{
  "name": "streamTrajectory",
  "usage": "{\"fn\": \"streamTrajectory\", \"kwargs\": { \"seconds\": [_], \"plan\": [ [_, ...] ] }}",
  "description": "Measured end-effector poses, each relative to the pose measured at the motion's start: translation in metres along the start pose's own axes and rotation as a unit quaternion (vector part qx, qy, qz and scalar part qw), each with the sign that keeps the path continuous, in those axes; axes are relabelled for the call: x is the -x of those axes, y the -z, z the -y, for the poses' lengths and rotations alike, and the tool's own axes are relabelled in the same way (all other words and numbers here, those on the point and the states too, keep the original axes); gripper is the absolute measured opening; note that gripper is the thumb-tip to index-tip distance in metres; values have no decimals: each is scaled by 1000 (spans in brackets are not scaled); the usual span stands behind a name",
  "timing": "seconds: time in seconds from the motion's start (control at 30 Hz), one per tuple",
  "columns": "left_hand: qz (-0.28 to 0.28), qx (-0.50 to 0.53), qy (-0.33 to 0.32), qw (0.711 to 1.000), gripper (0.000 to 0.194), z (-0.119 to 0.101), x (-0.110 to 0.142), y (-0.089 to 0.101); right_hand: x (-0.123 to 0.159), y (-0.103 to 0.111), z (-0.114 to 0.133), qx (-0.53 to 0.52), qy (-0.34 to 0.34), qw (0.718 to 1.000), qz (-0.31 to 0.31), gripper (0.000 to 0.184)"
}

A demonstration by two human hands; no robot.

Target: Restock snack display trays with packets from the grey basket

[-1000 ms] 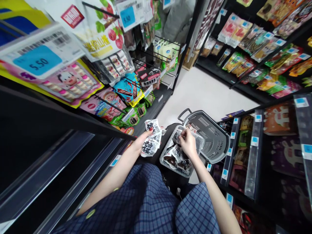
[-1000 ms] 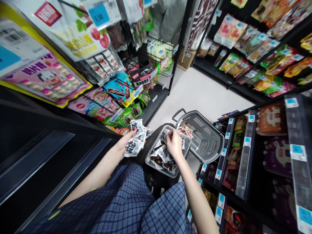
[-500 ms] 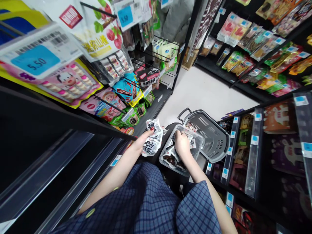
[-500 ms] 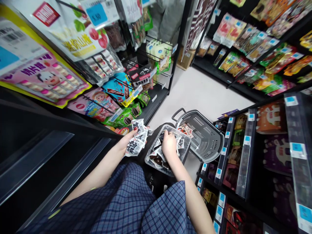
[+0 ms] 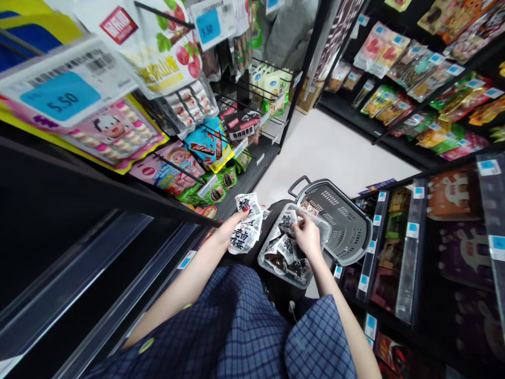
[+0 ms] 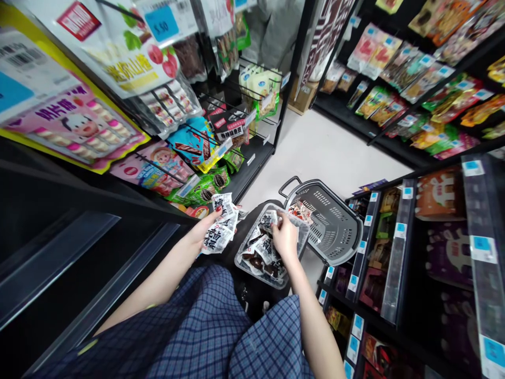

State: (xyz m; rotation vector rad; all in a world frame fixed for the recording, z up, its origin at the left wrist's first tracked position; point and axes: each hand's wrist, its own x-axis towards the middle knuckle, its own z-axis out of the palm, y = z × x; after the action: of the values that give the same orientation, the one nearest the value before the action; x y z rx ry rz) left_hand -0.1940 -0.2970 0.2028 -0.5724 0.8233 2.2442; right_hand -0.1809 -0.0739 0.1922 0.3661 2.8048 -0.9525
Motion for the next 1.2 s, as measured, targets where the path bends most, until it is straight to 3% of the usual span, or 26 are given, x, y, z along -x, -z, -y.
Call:
{"fn": "streamTrajectory", "kwargs": {
  "seconds": [0.1,0.2,0.33,0.5,0.63,0.87,1.07,1.2],
  "plan": [
    [-2,-2,-2,1000,51,1,-1,0,3,2,-2,-15,-27,999,-24,26],
    [6,-15,-3,1000,53,3,-2,2,3,-4,8,59,-26,998,-29,14],
    [19,-23,2,1000,55,5,-4,4,-3,-22,28,171,-13,985,7,20],
    [16,-22,-8,1000,55,3,-3,6,-18,-37,34,203,-9,978,52,25],
    [13,-22,-3,1000,56,3,-4,8,-25,-26,24,213,35,972,92,24],
    [3,-19,9,1000,53,4,-4,3,-24,2,20,251,139,952,104,28],
    [3,-25,8,1000,55,4,-3,1,-20,-5,17,282,217,924,142,22],
    [-5,-26,17,1000,53,4,-3,-1,-21,-10,16,277,240,919,143,21]
  ]
}}
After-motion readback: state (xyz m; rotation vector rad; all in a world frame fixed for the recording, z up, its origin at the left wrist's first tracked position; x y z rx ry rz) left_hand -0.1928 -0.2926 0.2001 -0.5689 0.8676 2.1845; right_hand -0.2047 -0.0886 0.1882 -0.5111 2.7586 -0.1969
